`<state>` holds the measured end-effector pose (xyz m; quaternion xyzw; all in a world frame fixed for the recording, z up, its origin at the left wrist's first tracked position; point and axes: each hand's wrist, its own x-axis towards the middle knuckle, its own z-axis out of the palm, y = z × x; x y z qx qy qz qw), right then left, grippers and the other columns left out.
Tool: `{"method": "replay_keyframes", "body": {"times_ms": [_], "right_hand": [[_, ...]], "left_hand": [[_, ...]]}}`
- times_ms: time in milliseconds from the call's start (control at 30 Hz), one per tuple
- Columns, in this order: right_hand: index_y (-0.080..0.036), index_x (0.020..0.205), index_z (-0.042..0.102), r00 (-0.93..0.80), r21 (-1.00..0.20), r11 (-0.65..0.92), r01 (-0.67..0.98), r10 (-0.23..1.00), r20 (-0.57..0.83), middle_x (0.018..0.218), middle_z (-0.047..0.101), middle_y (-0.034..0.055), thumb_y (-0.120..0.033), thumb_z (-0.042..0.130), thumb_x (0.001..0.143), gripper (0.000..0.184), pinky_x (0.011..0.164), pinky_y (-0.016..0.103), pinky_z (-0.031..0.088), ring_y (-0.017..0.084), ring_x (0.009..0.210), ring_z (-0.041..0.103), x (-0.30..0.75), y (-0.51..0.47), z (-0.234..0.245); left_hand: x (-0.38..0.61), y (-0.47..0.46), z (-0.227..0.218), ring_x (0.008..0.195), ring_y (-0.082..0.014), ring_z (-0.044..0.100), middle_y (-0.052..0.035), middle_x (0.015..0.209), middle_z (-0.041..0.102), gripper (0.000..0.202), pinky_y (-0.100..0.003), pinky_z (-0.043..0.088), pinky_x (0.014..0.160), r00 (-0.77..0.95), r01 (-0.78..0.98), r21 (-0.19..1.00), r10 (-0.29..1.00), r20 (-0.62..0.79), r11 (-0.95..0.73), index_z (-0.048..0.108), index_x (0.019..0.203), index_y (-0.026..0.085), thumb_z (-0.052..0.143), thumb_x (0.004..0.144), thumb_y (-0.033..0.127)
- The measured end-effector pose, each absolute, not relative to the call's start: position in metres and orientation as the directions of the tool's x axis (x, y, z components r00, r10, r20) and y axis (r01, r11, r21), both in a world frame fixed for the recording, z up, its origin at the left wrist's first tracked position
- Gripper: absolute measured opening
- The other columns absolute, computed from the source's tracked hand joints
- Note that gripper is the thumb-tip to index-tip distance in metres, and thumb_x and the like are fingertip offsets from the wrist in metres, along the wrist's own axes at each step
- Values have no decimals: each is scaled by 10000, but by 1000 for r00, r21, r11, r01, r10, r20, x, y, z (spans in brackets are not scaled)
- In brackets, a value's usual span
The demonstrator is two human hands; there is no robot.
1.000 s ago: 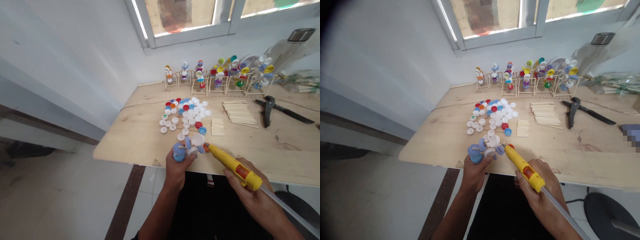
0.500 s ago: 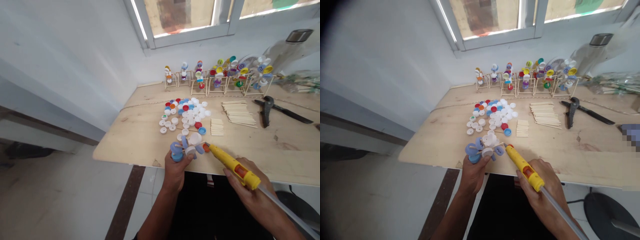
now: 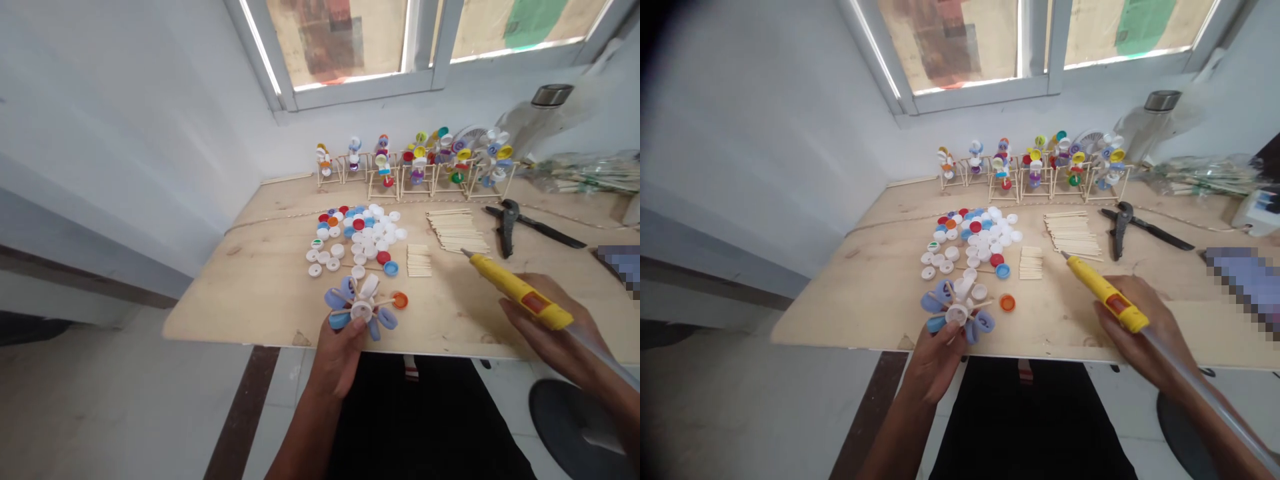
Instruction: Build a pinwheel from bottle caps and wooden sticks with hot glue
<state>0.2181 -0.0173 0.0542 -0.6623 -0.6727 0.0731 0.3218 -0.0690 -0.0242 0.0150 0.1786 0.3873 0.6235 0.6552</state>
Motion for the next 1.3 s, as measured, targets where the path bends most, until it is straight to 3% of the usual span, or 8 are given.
{"method": "replay_keyframes", "body": {"times_ms": [100,233,400,700,900,1100,1200,1300], "right_hand": [[-161,1011,596,-146,-287,288,914,891,429,1023,637,138,-350,457,887,265,856,397,402,271,1021,585,258,3,45],[-133,1108,588,-195,-139,255,957,920,341,1159,620,147,-349,322,963,372,884,423,351,271,1148,531,303,29,34],[-54,1082,614,-189,-7,203,979,921,340,1102,641,158,-436,496,868,453,823,410,355,285,1148,529,323,44,33],[-52,1062,657,-140,-22,148,989,971,196,1166,629,156,-131,595,816,266,878,391,325,270,1172,517,339,59,27],[-65,1153,615,-195,2,196,981,975,110,1206,609,163,-294,568,844,388,845,362,345,260,1165,513,365,70,12],[-129,1221,564,-268,72,266,961,963,18,1306,548,175,-282,523,806,444,900,399,392,295,1142,511,379,74,6],[-138,1209,573,-297,107,288,952,952,79,1314,547,172,-383,503,790,490,911,436,395,315,1166,489,380,69,14],[-139,1180,598,-295,160,259,953,914,278,1238,583,217,-571,332,864,598,819,489,419,347,1073,535,360,52,34]], "left_hand": [[-70,-25,16,898,-231,673,-61,878,730,226,-395,470,940,-60,-683,710,955,-289,172,713,760,169,832,572,211],[-72,-25,15,904,-240,678,-59,880,729,227,-400,480,930,-54,-683,707,953,-299,183,710,769,162,828,579,201],[-75,-24,9,889,-231,685,-58,875,727,224,-379,479,932,-42,-693,696,953,-300,188,708,764,161,832,581,198],[-75,-21,6,886,-218,682,-45,854,721,243,-375,461,949,-25,-703,685,956,-294,192,713,796,164,831,585,192],[-76,-21,4,873,-199,680,-36,860,719,202,-349,451,947,2,-714,670,958,-287,202,707,773,163,821,607,174],[-76,-20,3,874,-201,678,-38,854,717,245,-354,455,939,14,-732,651,959,-282,201,702,807,156,829,597,166],[-76,-19,3,864,-202,679,-37,847,717,235,-351,472,914,9,-738,647,962,-274,191,696,809,156,820,610,160],[-76,-19,4,838,-192,679,-29,836,717,237,-344,484,895,17,-745,640,964,-265,189,697,810,161,820,607,161]]}}
